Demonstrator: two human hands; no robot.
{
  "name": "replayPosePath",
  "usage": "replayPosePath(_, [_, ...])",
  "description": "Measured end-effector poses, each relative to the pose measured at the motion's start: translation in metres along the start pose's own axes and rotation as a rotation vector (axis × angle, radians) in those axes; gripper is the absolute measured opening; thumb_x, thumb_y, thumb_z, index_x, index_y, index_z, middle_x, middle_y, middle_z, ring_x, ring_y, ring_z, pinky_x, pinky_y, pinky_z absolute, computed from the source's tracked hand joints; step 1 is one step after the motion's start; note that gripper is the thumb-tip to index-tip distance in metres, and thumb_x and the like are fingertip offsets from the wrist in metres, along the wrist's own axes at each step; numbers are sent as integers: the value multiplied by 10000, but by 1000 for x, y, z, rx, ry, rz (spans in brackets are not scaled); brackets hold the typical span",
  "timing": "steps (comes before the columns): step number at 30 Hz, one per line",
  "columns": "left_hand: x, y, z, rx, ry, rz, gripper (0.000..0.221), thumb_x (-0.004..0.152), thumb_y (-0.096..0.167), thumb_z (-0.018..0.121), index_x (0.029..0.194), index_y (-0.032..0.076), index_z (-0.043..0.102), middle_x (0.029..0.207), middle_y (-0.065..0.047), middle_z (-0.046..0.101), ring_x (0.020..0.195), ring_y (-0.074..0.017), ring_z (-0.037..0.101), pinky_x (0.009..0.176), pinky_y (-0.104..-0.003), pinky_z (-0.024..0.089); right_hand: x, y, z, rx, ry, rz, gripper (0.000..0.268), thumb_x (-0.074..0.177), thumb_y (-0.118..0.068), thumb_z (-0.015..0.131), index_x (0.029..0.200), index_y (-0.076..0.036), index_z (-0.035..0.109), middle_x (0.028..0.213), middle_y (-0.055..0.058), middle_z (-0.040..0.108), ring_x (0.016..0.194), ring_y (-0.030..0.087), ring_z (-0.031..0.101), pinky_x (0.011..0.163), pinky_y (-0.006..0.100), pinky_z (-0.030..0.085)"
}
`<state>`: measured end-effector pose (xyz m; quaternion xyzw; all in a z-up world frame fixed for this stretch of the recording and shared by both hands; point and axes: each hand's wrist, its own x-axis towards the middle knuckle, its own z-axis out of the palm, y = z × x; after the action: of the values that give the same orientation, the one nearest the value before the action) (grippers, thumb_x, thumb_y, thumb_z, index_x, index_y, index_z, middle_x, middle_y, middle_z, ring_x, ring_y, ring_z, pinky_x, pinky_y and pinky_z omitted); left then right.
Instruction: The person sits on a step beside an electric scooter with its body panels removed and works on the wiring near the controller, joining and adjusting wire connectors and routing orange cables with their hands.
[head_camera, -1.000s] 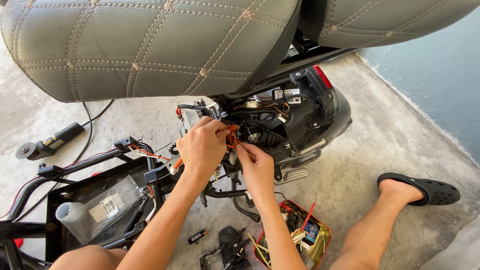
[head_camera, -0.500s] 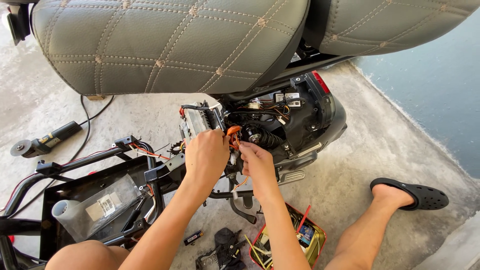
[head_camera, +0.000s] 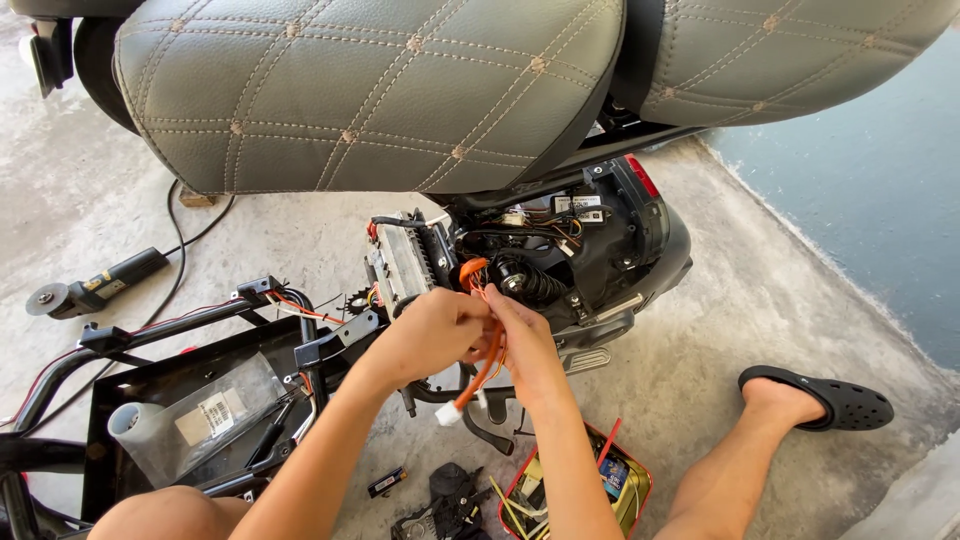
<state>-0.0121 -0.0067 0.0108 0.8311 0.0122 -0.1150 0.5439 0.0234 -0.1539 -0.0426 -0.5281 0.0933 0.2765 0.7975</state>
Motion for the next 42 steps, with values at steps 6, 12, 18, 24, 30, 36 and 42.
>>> replayPosePath(6, [-3, 22, 0, 415, 453, 52, 191, 875, 137, 631, 962, 70, 787, 812, -121, 755, 739, -313, 715, 691, -400, 551, 10, 15, -21, -75, -88, -139, 359, 989, -244, 636, 1243, -3, 712, 841, 21, 678, 651, 105, 588, 604, 267, 489])
replayPosePath(12, [24, -10, 1, 524, 692, 485, 376, 909, 8, 581, 1271, 41, 677, 1229, -83, 679, 1068, -296, 647, 845, -410, 537, 2, 21, -22, -158, -40, -192, 339, 984, -188, 640, 1266, -13, 709, 829, 5, 649, 650, 72, 542, 596, 234, 447])
replayPosePath(18, [27, -18, 1, 625, 680, 505, 293, 897, 20, 630, 1164, 56, 745, 1120, -53, 718, 973, -274, 658, 895, -402, 519, 4, 23, -22, -149, -22, -184, 329, 970, -178, 641, 1253, -26, 712, 836, 4, 638, 645, 76, 532, 560, 247, 426])
replayPosePath(24, [34, -26, 0, 588, 623, 523, 314, 884, -13, 607, 1154, 55, 753, 1015, -67, 713, 939, -285, 662, 851, -425, 503, 6, 31, -21, -117, -15, -208, 323, 982, -172, 643, 1260, -20, 707, 841, 13, 635, 661, 79, 544, 604, 238, 448])
replayPosePath(30, [36, -35, -37, 307, 509, 593, 332, 907, -42, 581, 1195, 45, 721, 1084, -108, 759, 1012, -308, 684, 881, -425, 533, 8, 34, -25, -111, -29, -215, 345, 980, -175, 639, 1279, -8, 680, 848, 17, 645, 671, 85, 555, 608, 244, 450])
replayPosePath(36, [32, -33, -42, 251, 558, 468, 197, 923, 22, 654, 1093, 48, 750, 1009, -118, 771, 928, -264, 737, 816, -372, 566, 6, 32, -25, -131, -41, -224, 359, 980, -181, 640, 1291, -7, 681, 849, 16, 646, 676, 84, 557, 613, 243, 452])
replayPosePath(42, [34, -34, -38, 442, 553, 462, 260, 889, -6, 644, 1076, 81, 802, 932, -151, 744, 898, -347, 675, 800, -439, 528, 6, 36, -25, -122, -53, -250, 338, 983, -170, 644, 1277, -7, 680, 830, 6, 634, 681, 71, 539, 624, 233, 450])
